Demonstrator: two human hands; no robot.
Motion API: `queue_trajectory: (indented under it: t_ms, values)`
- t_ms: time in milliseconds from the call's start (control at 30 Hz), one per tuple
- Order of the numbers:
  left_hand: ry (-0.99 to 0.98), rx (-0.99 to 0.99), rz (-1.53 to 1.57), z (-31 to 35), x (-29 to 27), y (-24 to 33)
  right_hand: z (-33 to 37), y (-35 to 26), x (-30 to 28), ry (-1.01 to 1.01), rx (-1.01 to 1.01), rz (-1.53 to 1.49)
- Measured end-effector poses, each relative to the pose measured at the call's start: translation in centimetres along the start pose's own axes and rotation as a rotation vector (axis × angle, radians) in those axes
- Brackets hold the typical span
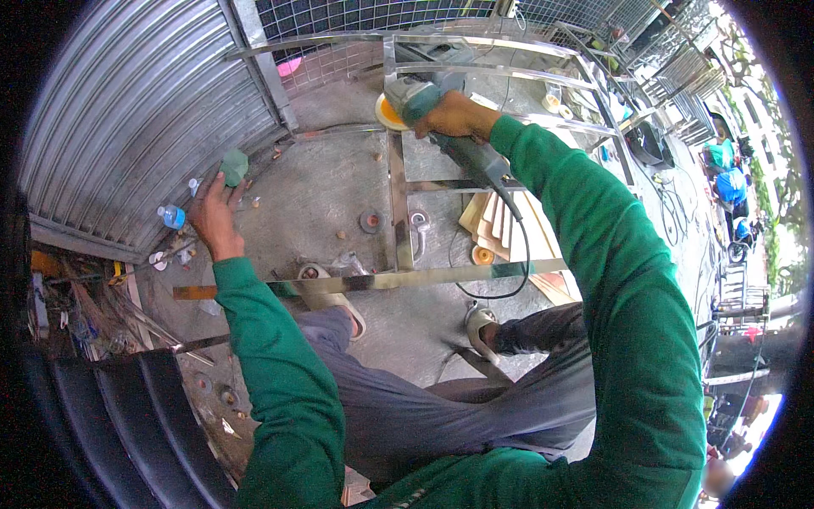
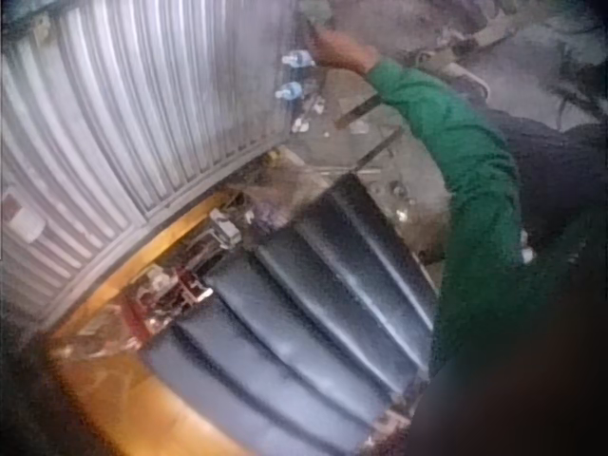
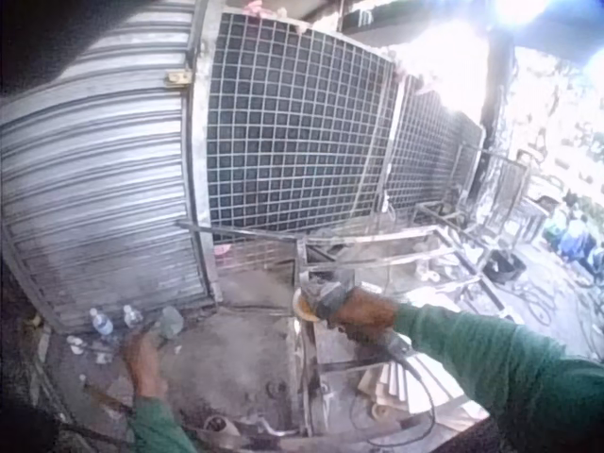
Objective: The person uses an angle grinder to smooth the edges of a rectangular metal frame. They hold the frame with one hand and operate the grinder with the other, moving along the frame's edges. The person then lifts and repositions the frame to continue grinding.
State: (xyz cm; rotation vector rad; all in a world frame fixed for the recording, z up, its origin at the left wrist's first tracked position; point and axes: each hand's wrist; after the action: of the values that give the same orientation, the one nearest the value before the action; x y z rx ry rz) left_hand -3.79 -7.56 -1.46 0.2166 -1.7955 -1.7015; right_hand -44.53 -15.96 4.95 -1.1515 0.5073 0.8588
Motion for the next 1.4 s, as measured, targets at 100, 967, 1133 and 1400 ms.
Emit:
queue_trajectory:
  t_ms: [100, 967, 1133, 1400]
  values:
    - [0.006, 0.006, -0.025, 0.0, 0.2, -0.1, 0.7, -0.4, -0.1, -0.032, -0.043, 0.145]
    - [0.010, -0.009, 0.021, 0.3, -0.2, 0.3, -1.2, -1.7, 0.0, 0.086, -0.055, 0.150]
    - [-0.011, -0.007, 0.042, -0.2, -0.4, -0.1, -0.4, -2.4, -0.3, 0.066, -0.147, 0.112]
    - [0.010, -0.005, 0.033, 0.0, -1.2, 0.3, -2.1, -2.0, 0.9, 0.172, -0.187, 0.136]
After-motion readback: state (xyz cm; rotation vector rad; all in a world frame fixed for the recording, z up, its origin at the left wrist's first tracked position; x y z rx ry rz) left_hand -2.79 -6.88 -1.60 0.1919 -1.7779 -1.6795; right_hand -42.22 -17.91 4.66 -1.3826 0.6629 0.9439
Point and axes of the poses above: each hand's wrist, its own z-axis away from the middle knuckle, its own x-axis out of the palm, y = z × x, and after that the axes turned 4 degrees about -z, right-handed
